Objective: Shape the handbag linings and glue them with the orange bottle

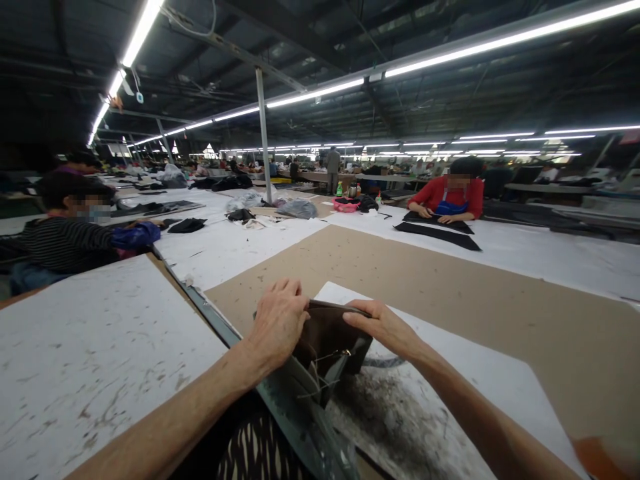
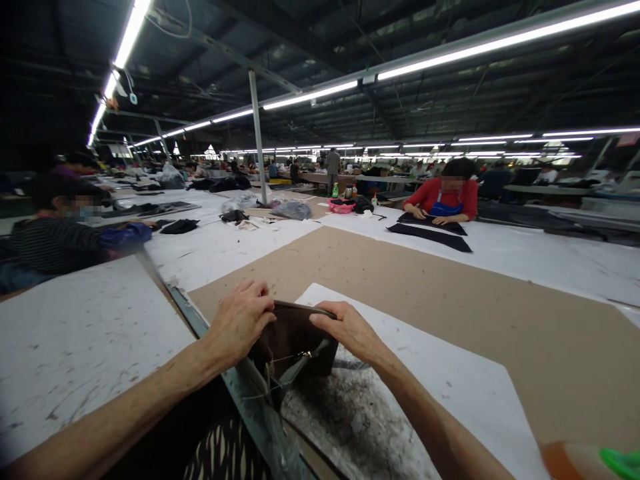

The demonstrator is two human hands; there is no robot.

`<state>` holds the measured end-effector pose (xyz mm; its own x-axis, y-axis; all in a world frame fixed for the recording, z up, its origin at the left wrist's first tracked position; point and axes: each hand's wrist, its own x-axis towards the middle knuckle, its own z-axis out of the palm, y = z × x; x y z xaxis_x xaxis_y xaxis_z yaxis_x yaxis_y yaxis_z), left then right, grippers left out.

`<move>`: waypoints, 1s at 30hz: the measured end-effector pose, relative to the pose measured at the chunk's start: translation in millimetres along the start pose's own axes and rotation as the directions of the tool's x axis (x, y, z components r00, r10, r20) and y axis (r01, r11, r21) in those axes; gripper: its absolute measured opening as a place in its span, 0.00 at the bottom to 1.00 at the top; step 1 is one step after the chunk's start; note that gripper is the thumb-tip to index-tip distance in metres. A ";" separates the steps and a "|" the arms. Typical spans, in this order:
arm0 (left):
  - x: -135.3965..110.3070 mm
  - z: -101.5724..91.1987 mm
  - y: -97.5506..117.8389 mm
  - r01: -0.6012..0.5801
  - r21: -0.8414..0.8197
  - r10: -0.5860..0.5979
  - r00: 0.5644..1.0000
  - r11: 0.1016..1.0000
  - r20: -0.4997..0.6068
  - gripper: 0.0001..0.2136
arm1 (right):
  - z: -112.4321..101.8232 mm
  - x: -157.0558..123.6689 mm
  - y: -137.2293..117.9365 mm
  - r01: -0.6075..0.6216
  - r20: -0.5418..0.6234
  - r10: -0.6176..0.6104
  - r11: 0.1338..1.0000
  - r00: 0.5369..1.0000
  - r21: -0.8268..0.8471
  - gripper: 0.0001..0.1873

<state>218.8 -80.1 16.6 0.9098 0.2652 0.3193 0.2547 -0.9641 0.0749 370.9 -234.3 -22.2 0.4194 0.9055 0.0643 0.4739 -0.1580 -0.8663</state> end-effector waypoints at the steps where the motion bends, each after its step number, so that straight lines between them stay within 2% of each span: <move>1: -0.6 1.3 -2.4 0.005 -0.055 -0.006 1.000 0.998 -0.019 0.02 | 0.7 0.2 -0.5 -0.003 -0.006 0.003 1.000 1.000 -0.009 0.16; 3: -1.2 4.5 -8.4 0.052 -0.183 -0.054 0.999 0.982 -0.008 0.02 | 1.8 0.2 -1.9 -0.015 -0.027 0.014 0.999 1.000 -0.039 0.16; 5: -1.4 7.4 -14.6 0.124 -0.269 -0.117 0.992 0.955 0.040 0.10 | 1.5 -0.1 -3.3 -0.023 -0.040 0.020 0.996 0.999 -0.083 0.15; 8: -0.9 8.3 -21.8 0.187 -0.287 -0.149 0.977 0.939 0.150 0.24 | -2.0 0.5 -3.8 -0.020 -0.016 0.018 0.992 1.000 -0.122 0.15; 10: 0.3 6.3 -25.0 0.192 -0.272 -0.136 0.967 0.943 0.214 0.28 | -5.4 2.0 -2.7 -0.013 0.019 0.015 0.993 1.000 -0.120 0.15; 15: 4.4 -0.7 -29.1 0.212 -0.256 -0.144 0.955 0.943 0.260 0.21 | -10.8 7.5 3.3 -0.004 0.094 0.012 0.997 0.995 -0.082 0.14; 21: 6.0 -3.4 -28.5 0.212 -0.288 -0.135 0.955 0.934 0.266 0.15 | -10.1 9.2 6.9 0.005 0.081 -0.001 0.999 0.997 -0.047 0.13; 26: 1.7 -0.3 -28.5 0.181 -0.408 -0.127 0.980 0.895 0.155 0.14 | -8.1 6.5 4.4 0.013 0.057 -0.011 0.999 0.998 -0.038 0.15; 30: -3.1 2.4 -26.3 0.033 -0.466 -0.011 0.999 0.884 0.049 0.05 | -7.2 6.1 3.6 0.017 0.026 -0.016 0.999 1.000 -0.044 0.15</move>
<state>210.0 -55.6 11.3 0.9218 0.2764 0.2717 0.1027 -0.8501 0.5165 380.8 -232.3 -21.4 0.3918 0.9177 0.0654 0.5145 -0.1596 -0.8425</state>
